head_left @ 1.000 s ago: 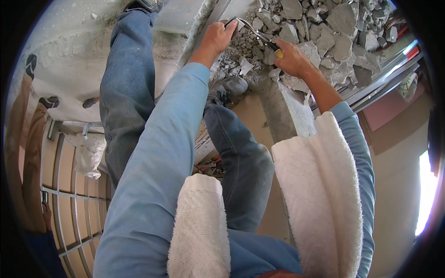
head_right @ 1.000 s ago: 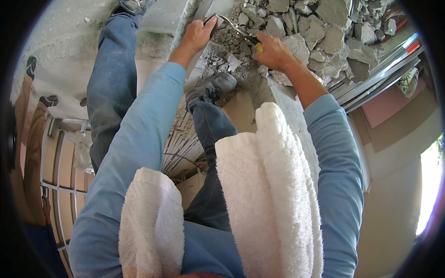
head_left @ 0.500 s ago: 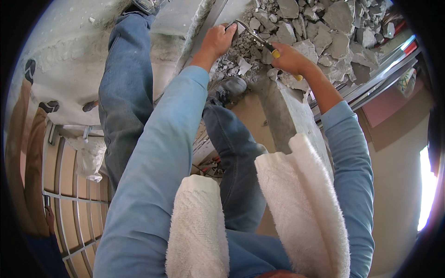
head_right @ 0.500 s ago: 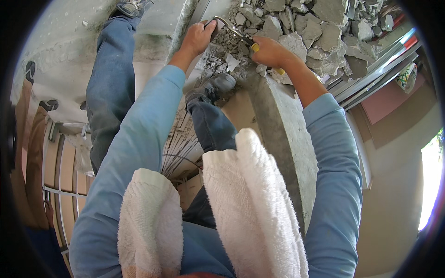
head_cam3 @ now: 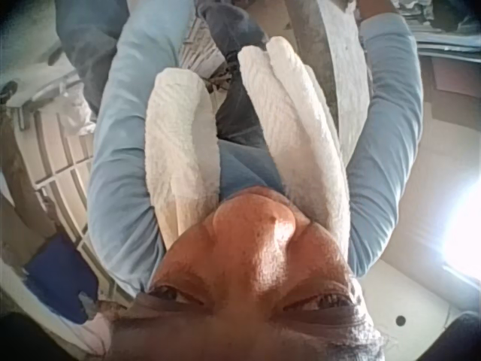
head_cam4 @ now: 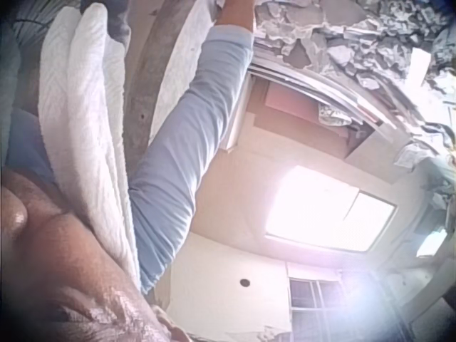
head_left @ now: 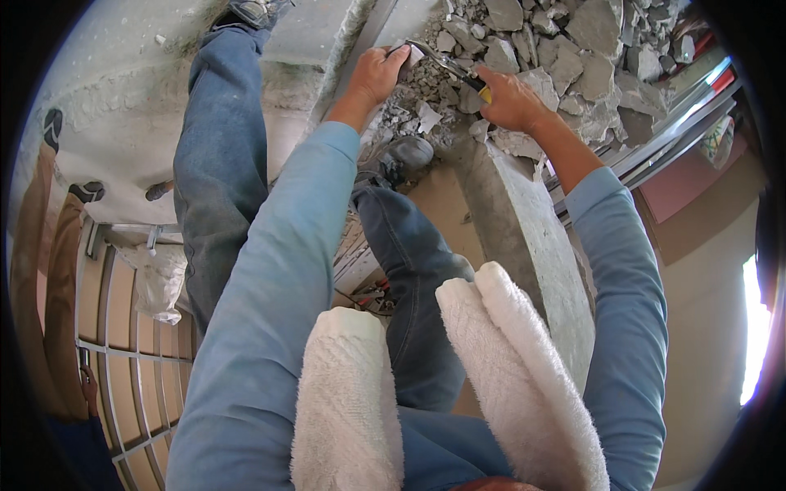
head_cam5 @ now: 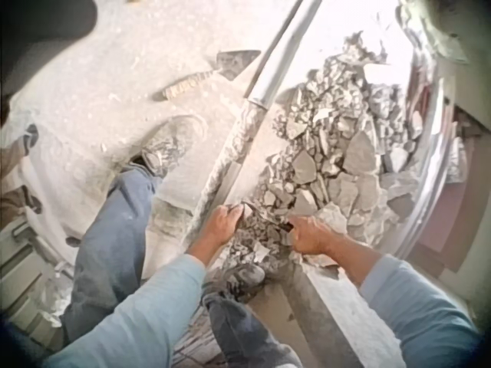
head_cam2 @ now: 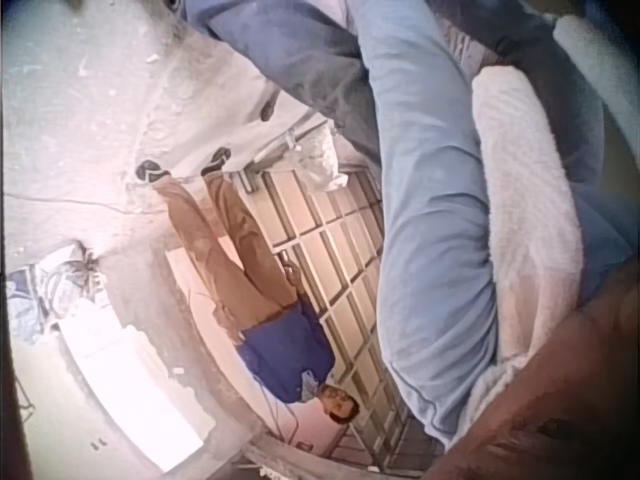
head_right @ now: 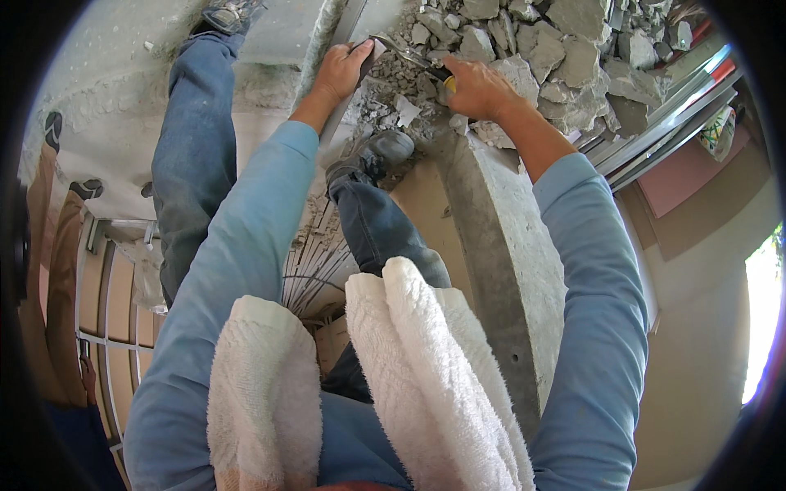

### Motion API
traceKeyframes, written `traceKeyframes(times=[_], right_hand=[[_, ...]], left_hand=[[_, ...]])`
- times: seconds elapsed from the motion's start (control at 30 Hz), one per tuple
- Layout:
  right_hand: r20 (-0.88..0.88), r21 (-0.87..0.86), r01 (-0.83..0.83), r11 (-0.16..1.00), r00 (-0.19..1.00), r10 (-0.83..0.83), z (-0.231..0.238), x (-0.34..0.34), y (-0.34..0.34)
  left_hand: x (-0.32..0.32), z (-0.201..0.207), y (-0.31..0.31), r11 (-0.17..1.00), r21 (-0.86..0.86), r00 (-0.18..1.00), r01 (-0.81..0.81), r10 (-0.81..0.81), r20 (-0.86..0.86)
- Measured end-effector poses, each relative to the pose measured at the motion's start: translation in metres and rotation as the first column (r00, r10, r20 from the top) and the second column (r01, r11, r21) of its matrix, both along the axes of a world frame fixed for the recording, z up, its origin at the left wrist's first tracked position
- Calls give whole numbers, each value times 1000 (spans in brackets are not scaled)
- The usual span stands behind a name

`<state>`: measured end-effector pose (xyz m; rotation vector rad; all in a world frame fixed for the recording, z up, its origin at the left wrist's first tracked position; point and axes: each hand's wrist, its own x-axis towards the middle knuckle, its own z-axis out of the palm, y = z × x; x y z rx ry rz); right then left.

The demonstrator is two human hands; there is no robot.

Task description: The person kneels on the floor and positions a curved metal trim strip along a circular floor opening. They use tin snips to cut the metal strip to length and then adjust its placement to fit the curve.

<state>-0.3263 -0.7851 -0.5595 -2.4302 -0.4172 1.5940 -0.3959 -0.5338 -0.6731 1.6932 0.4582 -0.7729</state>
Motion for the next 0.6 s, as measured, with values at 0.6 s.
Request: traceKeyframes(times=[0.6], right_hand=[[10,77,49,996,999,-50,-26,-17,-14]], left_hand=[[-11,-21,10,984,-124,981,130,-110,160]])
